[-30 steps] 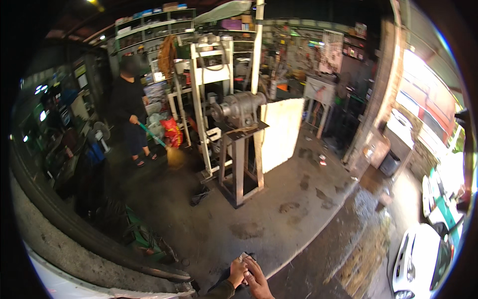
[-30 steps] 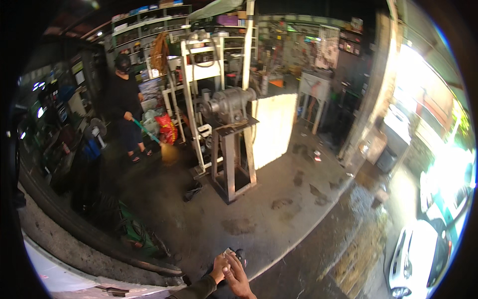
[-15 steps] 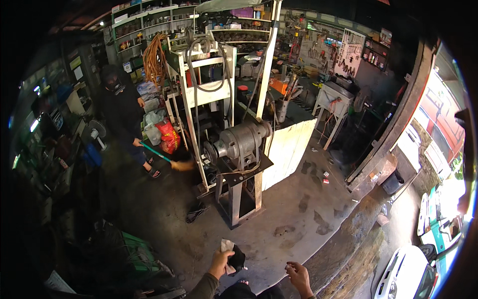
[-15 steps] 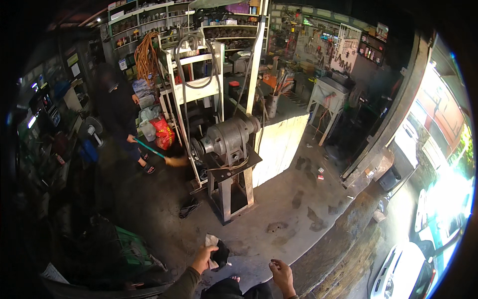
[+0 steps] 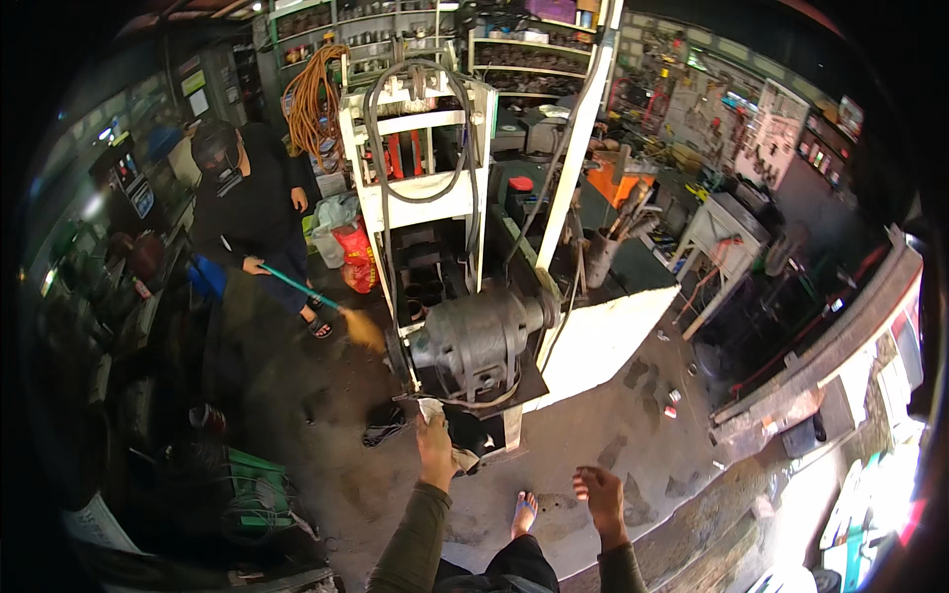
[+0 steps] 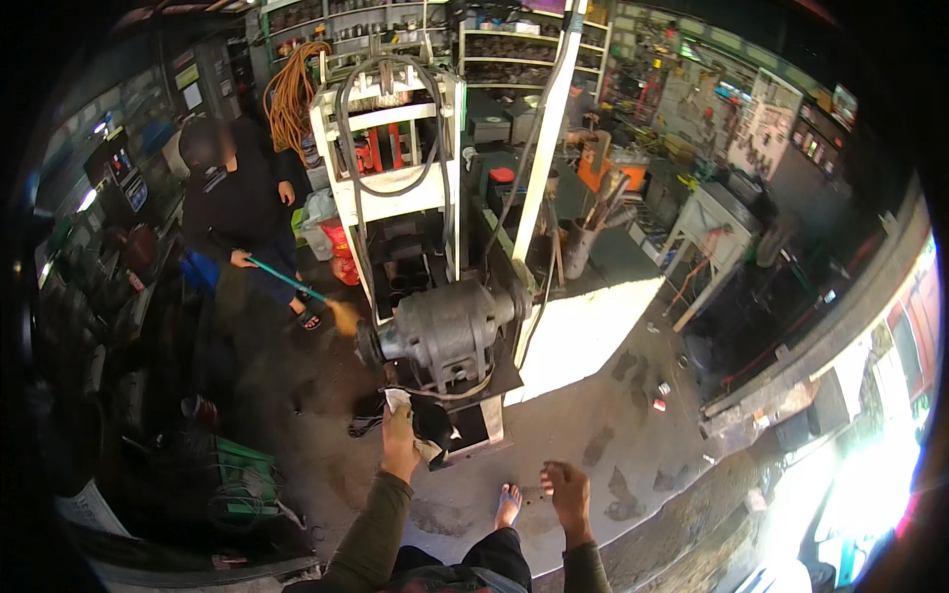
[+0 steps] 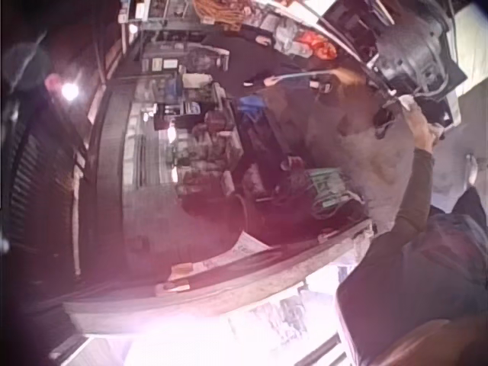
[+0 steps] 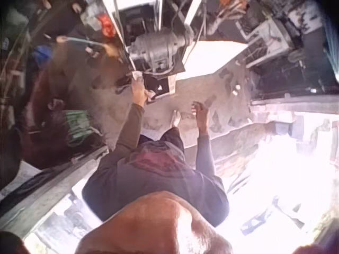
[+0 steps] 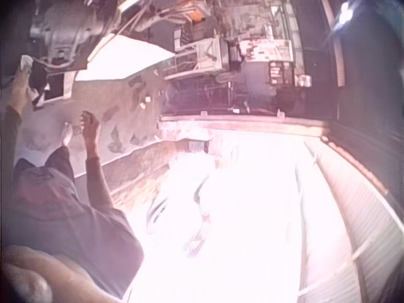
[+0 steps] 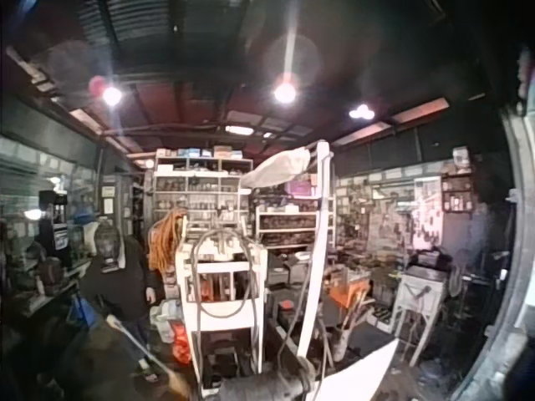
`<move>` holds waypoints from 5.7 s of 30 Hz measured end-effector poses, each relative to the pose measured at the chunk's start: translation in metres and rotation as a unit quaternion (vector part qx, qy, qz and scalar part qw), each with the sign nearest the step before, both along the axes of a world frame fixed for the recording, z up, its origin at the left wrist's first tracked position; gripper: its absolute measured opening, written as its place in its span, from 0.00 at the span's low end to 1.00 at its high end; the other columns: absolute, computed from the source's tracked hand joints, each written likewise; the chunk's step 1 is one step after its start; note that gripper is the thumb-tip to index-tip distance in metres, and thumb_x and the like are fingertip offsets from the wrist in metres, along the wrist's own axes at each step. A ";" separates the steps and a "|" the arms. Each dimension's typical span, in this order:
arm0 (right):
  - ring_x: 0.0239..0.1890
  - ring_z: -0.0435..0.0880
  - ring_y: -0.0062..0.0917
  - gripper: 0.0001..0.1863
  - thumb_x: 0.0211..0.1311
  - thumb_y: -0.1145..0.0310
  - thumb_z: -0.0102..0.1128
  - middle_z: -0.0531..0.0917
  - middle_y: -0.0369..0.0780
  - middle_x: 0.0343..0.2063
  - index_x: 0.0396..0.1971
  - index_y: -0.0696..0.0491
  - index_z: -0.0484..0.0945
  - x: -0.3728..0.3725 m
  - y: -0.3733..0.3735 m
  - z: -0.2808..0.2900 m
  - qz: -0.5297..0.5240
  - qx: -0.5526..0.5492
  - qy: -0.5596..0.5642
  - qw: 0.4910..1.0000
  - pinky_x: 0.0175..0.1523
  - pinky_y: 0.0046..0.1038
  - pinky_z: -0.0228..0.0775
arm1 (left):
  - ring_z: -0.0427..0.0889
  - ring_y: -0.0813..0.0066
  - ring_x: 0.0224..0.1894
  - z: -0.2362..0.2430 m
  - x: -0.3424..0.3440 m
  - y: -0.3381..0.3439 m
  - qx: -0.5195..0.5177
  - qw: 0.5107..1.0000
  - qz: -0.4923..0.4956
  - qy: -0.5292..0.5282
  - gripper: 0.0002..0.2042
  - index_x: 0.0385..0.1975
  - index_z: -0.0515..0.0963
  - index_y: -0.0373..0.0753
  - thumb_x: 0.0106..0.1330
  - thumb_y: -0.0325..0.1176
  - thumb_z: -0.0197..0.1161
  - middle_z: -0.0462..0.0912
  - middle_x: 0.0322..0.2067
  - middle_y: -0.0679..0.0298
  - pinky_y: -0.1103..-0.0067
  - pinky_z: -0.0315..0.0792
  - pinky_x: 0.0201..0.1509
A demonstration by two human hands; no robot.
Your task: The person cleans a workbench with a cloth, then moves to a sink area to rinse a cylindrical mechanical part. They return to the workbench and use a wrench to loosen and remove a bolt from a small mechanical assembly, placing the parts on the bench.
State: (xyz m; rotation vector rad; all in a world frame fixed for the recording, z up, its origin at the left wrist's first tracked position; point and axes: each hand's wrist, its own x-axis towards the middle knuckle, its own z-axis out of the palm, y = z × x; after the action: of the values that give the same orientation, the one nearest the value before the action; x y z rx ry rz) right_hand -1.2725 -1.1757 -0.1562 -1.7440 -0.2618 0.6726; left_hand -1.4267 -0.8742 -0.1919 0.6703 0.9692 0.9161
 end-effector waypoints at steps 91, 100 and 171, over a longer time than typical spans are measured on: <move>0.45 0.86 0.33 0.23 0.68 0.51 0.59 0.85 0.43 0.40 0.46 0.58 0.82 0.107 0.102 -0.004 0.618 -0.016 0.404 0.674 0.54 0.36 0.79 | 0.70 0.66 0.67 0.036 -0.012 -0.428 0.030 0.759 0.642 -0.100 0.44 0.73 0.64 0.43 0.60 0.54 0.77 0.72 0.65 0.60 0.68 0.65 0.72; 0.31 0.81 0.22 0.14 0.65 0.63 0.59 0.83 0.38 0.28 0.32 0.60 0.83 -0.063 0.091 0.039 0.860 -0.037 0.257 0.439 0.40 0.24 0.73 | 0.80 0.57 0.62 0.033 0.054 -0.545 0.082 0.521 0.829 -0.184 0.41 0.66 0.73 0.38 0.61 0.65 0.66 0.80 0.61 0.54 0.62 0.72 0.70; 0.38 0.84 0.23 0.17 0.63 0.62 0.59 0.86 0.40 0.35 0.40 0.61 0.85 -0.945 0.075 -0.188 0.933 -0.339 0.064 -0.100 0.47 0.26 0.76 | 0.79 0.56 0.60 -0.132 -0.476 -0.366 0.035 -0.138 0.964 -0.225 0.37 0.63 0.73 0.40 0.61 0.60 0.65 0.79 0.59 0.58 0.59 0.74 0.65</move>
State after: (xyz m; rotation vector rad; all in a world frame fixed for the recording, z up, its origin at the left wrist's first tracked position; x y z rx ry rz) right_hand -2.2179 -1.1012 -0.3444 0.0014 1.2910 -1.4167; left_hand -1.9027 -1.2401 -0.3235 1.3447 -0.1326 -1.8448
